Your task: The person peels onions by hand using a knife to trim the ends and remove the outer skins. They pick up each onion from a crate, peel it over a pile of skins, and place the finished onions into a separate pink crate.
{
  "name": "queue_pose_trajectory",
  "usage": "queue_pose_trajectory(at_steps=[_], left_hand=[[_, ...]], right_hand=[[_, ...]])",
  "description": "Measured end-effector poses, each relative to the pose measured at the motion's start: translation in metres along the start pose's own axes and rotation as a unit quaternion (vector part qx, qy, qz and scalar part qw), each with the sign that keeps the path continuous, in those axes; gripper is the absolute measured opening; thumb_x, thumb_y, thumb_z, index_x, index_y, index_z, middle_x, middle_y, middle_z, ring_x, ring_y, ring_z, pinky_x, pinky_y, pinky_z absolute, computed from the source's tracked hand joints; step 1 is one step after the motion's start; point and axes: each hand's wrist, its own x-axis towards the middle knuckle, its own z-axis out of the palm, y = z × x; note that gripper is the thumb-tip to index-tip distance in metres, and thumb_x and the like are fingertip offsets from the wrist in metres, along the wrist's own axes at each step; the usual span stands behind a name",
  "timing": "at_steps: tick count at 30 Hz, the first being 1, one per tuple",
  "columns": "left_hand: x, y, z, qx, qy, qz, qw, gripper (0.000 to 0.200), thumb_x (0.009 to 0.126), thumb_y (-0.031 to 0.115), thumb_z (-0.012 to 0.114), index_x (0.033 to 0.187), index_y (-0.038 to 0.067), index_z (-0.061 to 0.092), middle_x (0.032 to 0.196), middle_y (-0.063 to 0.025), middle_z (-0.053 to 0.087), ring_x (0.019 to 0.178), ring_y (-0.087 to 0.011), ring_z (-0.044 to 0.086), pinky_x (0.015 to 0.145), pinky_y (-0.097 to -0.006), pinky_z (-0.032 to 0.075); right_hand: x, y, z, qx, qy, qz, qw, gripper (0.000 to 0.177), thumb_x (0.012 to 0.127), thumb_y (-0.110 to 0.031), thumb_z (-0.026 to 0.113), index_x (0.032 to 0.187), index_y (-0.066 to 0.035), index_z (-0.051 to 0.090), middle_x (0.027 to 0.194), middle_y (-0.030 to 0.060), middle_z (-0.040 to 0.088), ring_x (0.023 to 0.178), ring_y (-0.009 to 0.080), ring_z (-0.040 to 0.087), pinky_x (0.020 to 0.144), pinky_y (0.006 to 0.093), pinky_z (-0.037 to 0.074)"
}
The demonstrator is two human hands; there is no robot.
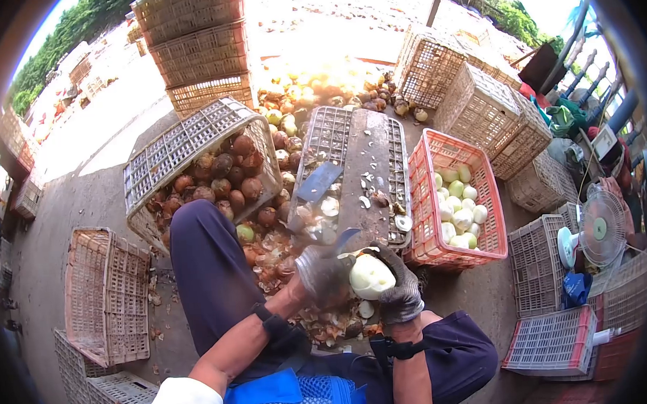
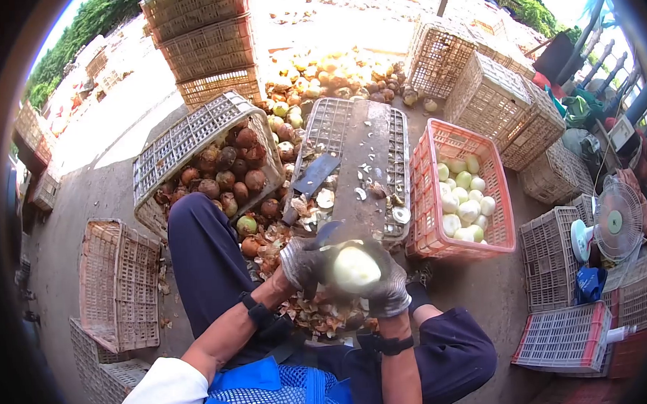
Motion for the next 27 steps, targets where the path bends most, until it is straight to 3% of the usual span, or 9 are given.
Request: queue_pose_trajectory(at_steps=[1, 6, 8, 12, 14, 17, 21, 23, 27], left_hand=[[0.002, -0.002, -0.001, -0.005, -0.004, 0.044, 0.999, 0.036, 0.088, 0.016, 0.066, 0.12, 0.0, 0.061, 0.076, -0.0015, 0.066, 0.06, -0.0056, 0.056, 0.05, -0.0217, 0.045], [-0.017, 0.05, 0.02, -0.113, 0.058, -0.012, 0.992, 0.022, 0.085, 0.016, 0.07, 0.1, 0.0, 0.069, 0.072, 0.0007, 0.064, 0.057, -0.0044, 0.054, 0.048, -0.0205, 0.042], [-0.018, 0.05, 0.017, -0.096, 0.05, -0.016, 0.994, 0.033, 0.085, 0.012, 0.068, 0.115, 0.001, 0.057, 0.073, -0.0006, 0.064, 0.057, -0.0058, 0.055, 0.048, -0.0214, 0.043], [-0.015, 0.041, 0.011, -0.081, 0.039, 0.009, 0.996, 0.066, 0.084, 0.005, 0.062, 0.144, 0.003, 0.034, 0.075, -0.0033, 0.064, 0.058, -0.0077, 0.056, 0.05, -0.023, 0.046], [-0.015, 0.037, 0.013, -0.115, 0.041, 0.032, 0.992, 0.049, 0.083, 0.006, 0.063, 0.128, 0.002, 0.045, 0.075, -0.003, 0.064, 0.059, -0.0072, 0.057, 0.051, -0.0222, 0.046], [-0.01, 0.018, 0.009, -0.094, 0.049, 0.086, 0.991, 0.018, 0.082, 0.011, 0.068, 0.095, -0.001, 0.067, 0.077, -0.0027, 0.066, 0.061, -0.0072, 0.059, 0.052, -0.0213, 0.046], [-0.008, 0.012, 0.002, 0.078, 0.008, 0.166, 0.983, 0.017, 0.082, 0.011, 0.068, 0.094, -0.002, 0.066, 0.078, -0.0031, 0.067, 0.063, -0.0081, 0.06, 0.054, -0.0225, 0.047], [-0.01, 0.016, 0.004, 0.036, -0.005, 0.123, 0.992, 0.03, 0.082, 0.008, 0.067, 0.11, 0.0, 0.057, 0.079, -0.0032, 0.066, 0.063, -0.0077, 0.059, 0.056, -0.023, 0.048], [-0.016, 0.035, 0.017, -0.106, 0.013, 0.015, 0.994, 0.064, 0.081, 0.003, 0.065, 0.141, 0.004, 0.041, 0.085, -0.0047, 0.065, 0.066, -0.0075, 0.056, 0.061, -0.0243, 0.049]], right_hand=[[0.0, -0.001, -0.001, 0.012, 0.006, 0.016, 1.0, 0.092, 0.056, -0.037, 0.085, 0.129, 0.007, 0.05, 0.122, 0.0163, 0.06, 0.111, 0.0269, 0.059, 0.097, 0.0377, 0.048], [0.001, -0.002, -0.005, 0.062, 0.047, 0.079, 0.994, 0.086, 0.06, -0.031, 0.084, 0.13, 0.005, 0.049, 0.12, 0.0141, 0.061, 0.104, 0.0239, 0.06, 0.089, 0.0351, 0.051], [0.0, 0.004, -0.009, 0.06, 0.069, 0.083, 0.992, 0.08, 0.063, -0.02, 0.082, 0.132, 0.003, 0.048, 0.116, 0.0127, 0.062, 0.093, 0.0198, 0.063, 0.075, 0.0311, 0.055], [-0.003, -0.001, 0.004, -0.001, 0.075, 0.056, 0.996, 0.088, 0.062, -0.027, 0.084, 0.134, 0.006, 0.046, 0.121, 0.0141, 0.06, 0.11, 0.025, 0.059, 0.096, 0.0358, 0.047], [-0.002, 0.014, -0.001, -0.008, 0.077, 0.036, 0.996, 0.091, 0.059, -0.022, 0.085, 0.136, 0.005, 0.044, 0.123, 0.0142, 0.059, 0.11, 0.0248, 0.058, 0.096, 0.036, 0.047], [0.0, 0.02, 0.002, -0.235, 0.073, 0.007, 0.969, 0.098, 0.052, -0.012, 0.086, 0.138, 0.004, 0.042, 0.126, 0.0145, 0.057, 0.111, 0.0246, 0.057, 0.096, 0.0361, 0.047], [-0.001, 0.002, 0.015, -0.215, 0.077, 0.033, 0.973, 0.1, 0.045, -0.004, 0.084, 0.136, 0.004, 0.043, 0.126, 0.0152, 0.056, 0.11, 0.0265, 0.058, 0.095, 0.0372, 0.049], [-0.003, 0.033, -0.007, -0.03, 0.105, 0.021, 0.994, 0.099, 0.044, -0.004, 0.084, 0.134, 0.004, 0.045, 0.124, 0.0157, 0.057, 0.109, 0.0277, 0.058, 0.094, 0.0382, 0.05], [0.004, 0.013, -0.003, 0.037, 0.109, 0.06, 0.992, 0.1, 0.04, -0.007, 0.084, 0.132, 0.005, 0.047, 0.119, 0.0155, 0.06, 0.107, 0.0281, 0.06, 0.093, 0.0392, 0.05]])
